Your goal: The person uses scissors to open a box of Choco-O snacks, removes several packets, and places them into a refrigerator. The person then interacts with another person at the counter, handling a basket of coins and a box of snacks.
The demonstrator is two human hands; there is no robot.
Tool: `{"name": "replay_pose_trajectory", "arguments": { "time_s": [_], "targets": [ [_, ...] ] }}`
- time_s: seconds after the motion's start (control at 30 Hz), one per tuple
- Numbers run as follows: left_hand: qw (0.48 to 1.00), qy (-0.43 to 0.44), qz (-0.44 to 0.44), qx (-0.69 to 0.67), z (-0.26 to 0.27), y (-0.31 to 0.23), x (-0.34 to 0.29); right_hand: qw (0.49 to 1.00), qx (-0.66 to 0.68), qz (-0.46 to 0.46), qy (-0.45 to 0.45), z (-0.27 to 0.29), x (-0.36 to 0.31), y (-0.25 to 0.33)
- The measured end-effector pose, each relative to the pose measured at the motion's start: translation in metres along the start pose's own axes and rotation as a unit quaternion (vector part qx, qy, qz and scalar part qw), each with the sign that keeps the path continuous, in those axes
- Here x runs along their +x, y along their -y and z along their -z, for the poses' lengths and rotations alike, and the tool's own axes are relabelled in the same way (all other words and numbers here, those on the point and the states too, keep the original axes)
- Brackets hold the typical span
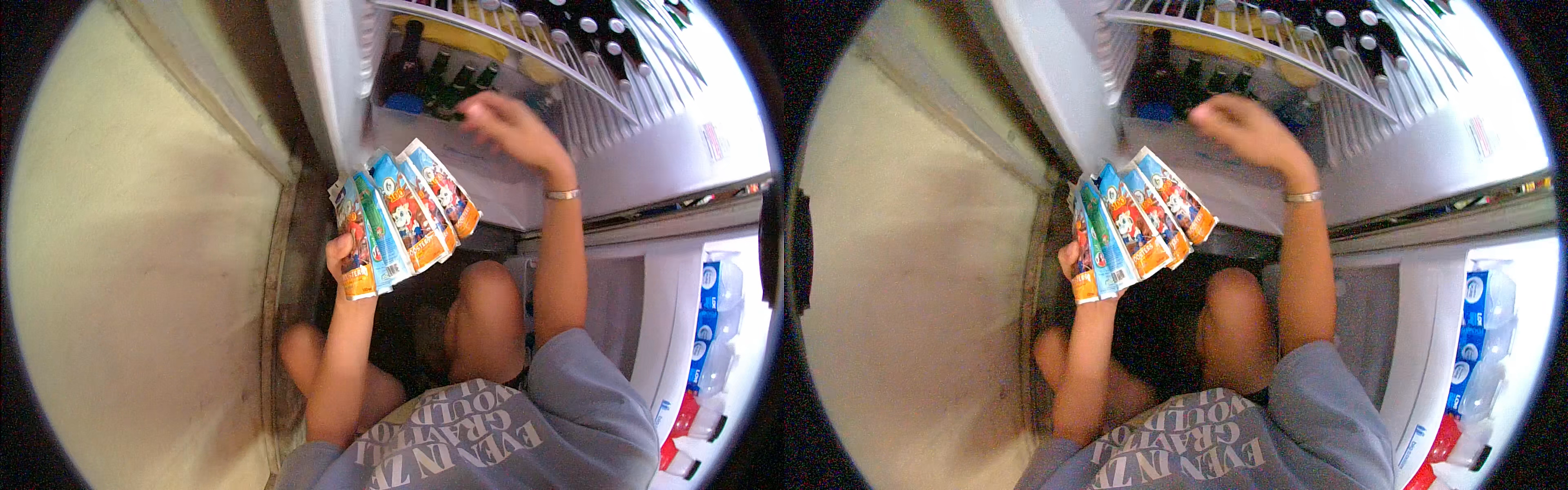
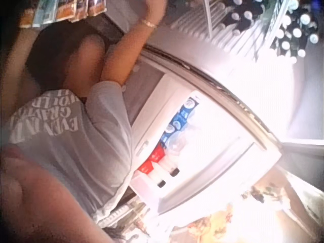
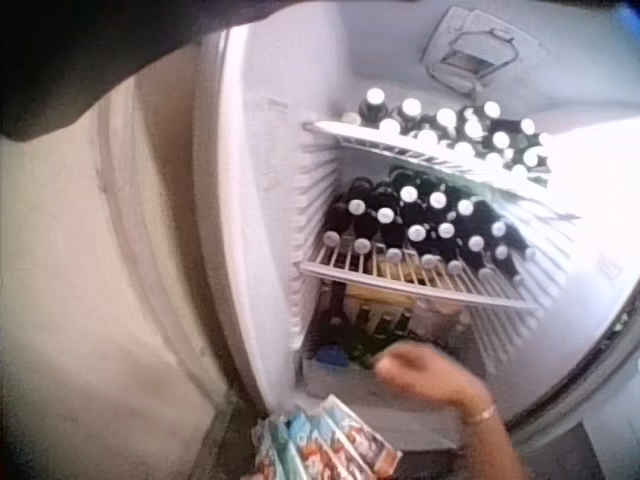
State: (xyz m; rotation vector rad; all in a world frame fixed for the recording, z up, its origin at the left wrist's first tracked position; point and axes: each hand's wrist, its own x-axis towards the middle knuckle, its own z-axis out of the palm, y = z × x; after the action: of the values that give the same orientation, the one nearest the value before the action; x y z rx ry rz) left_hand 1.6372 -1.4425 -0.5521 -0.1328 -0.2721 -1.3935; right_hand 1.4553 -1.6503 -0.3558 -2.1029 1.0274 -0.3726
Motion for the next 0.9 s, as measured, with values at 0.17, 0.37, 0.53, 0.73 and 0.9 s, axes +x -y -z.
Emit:
{"name": "replay_pose_trajectory", "arguments": {
  "time_s": [0.17, 0.37, 0.53, 0.73, 0.9],
  "targets": [
    [0.997, -0.058, 0.000, 0.049, -0.021, 0.003, 0.005, 0.967, -0.014, 0.155, 0.201, -0.057, 0.017, 0.024],
    [0.998, -0.038, 0.044, 0.023, 0.001, 0.006, 0.004, 0.978, -0.099, 0.164, 0.084, -0.049, 0.002, 0.038],
    [0.995, -0.060, 0.048, 0.068, -0.046, 0.015, 0.021, 0.965, -0.078, 0.091, -0.234, 0.001, -0.015, 0.010],
    [0.994, -0.070, 0.053, 0.072, -0.042, 0.010, 0.025, 0.862, -0.005, 0.042, -0.505, 0.032, 0.038, -0.075],
    [0.994, -0.082, 0.019, 0.071, -0.029, 0.016, 0.017, 0.881, -0.187, 0.049, -0.431, 0.031, 0.105, -0.136]
  ]
}}
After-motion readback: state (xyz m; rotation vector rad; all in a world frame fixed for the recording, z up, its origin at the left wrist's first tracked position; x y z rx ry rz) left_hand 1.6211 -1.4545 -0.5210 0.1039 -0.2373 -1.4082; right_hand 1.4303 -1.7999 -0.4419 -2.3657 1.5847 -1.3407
